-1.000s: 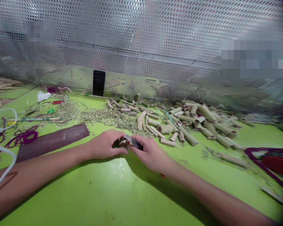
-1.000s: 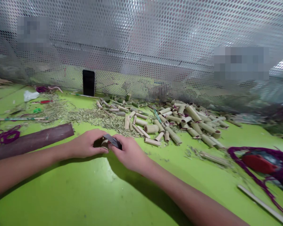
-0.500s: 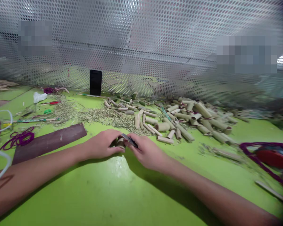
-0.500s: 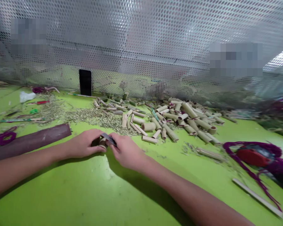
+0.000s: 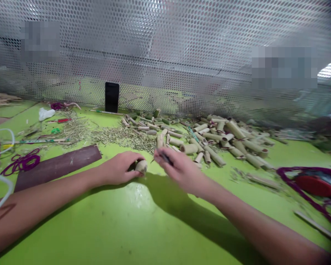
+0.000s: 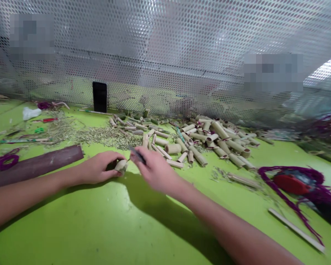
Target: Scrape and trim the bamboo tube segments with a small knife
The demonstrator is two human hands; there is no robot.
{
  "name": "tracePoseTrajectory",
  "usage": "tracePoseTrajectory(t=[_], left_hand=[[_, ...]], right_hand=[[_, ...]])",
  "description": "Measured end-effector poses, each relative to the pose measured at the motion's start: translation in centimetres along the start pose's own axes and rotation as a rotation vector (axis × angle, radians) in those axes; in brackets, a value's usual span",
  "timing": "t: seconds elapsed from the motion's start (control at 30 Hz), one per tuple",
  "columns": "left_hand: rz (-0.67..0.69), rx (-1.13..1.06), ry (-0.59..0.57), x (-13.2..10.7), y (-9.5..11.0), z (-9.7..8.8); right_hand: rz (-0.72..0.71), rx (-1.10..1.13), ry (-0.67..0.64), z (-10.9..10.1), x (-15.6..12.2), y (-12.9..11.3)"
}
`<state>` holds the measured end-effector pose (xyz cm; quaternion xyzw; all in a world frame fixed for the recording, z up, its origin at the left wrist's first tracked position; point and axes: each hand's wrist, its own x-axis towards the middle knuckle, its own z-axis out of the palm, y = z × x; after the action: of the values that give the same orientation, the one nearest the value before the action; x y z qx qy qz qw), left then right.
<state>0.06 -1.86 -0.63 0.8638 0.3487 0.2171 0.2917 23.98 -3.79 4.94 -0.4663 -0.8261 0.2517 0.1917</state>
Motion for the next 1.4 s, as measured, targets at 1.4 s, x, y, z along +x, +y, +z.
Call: tracePoseTrajectory(t=[1.4], left_hand=[[-0.108, -0.116, 0.014, 0.0, 0.8, -0.7]], right_hand=[[-0.085, -0.397, -0.154, 2.4, 0.4, 0.3]])
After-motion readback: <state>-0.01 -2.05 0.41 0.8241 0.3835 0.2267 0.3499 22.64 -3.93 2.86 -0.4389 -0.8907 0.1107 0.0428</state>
